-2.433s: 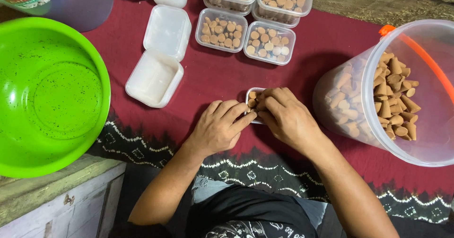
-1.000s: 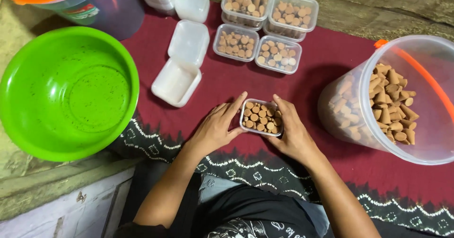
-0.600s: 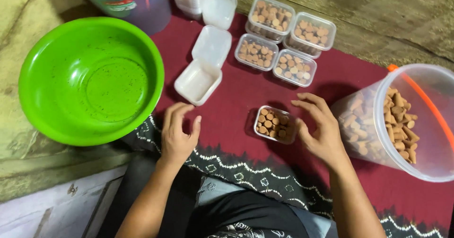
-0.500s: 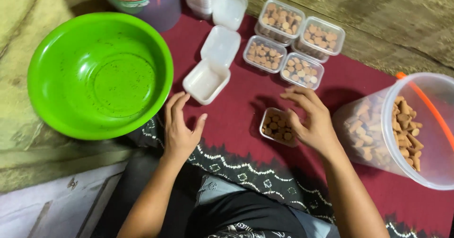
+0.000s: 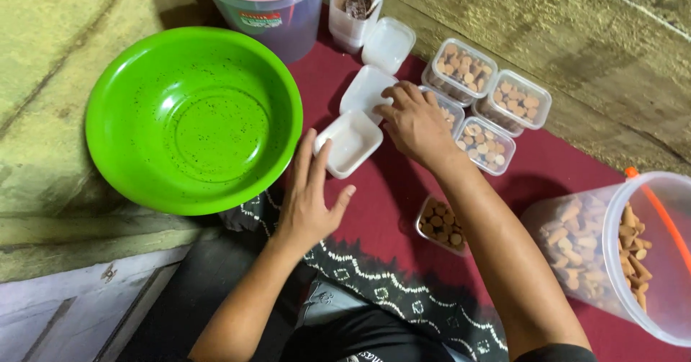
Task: Packing incense cones from a large bucket into small plastic containers for individual sale.
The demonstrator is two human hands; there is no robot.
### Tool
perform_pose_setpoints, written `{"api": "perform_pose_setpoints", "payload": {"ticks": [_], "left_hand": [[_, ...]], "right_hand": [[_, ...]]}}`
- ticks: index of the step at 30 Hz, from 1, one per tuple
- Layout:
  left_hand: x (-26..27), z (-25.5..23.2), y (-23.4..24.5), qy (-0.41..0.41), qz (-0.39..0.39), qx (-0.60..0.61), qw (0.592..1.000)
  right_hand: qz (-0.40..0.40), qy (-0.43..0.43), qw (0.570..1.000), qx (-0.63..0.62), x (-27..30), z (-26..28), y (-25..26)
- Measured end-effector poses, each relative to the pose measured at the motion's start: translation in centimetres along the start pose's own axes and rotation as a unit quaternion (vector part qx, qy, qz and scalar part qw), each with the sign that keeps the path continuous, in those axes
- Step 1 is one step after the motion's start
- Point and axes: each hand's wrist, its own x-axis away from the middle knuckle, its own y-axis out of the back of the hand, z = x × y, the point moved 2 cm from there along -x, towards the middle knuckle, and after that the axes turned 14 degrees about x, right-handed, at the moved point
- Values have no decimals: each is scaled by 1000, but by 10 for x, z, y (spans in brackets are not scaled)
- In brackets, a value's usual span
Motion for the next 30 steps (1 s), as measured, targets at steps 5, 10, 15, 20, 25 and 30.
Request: {"api": "perform_pose_setpoints", "payload": {"ticks": [5, 10, 15, 20, 25, 30], "left_hand": [[-34, -21, 8, -13, 48, -17, 999], [-87, 5, 1, -1, 99, -95, 991], [-144, 67, -36, 124, 219, -164, 954], [-167, 154, -82, 211, 246, -171, 931], [-174, 135, -68, 269, 289, -160, 905], [-174, 120, -57, 277, 259, -131, 916]], "right_hand": [[48, -49, 996, -54, -12, -9, 13], [95, -103, 989, -41, -22, -21, -8], [108, -139, 984, -13, -29, -27, -45], [104, -174, 978, -51, -31, -26, -52], [95, -182, 972, -115, -29, -30, -39], [60, -183, 973, -127, -28, -29, -37]]}}
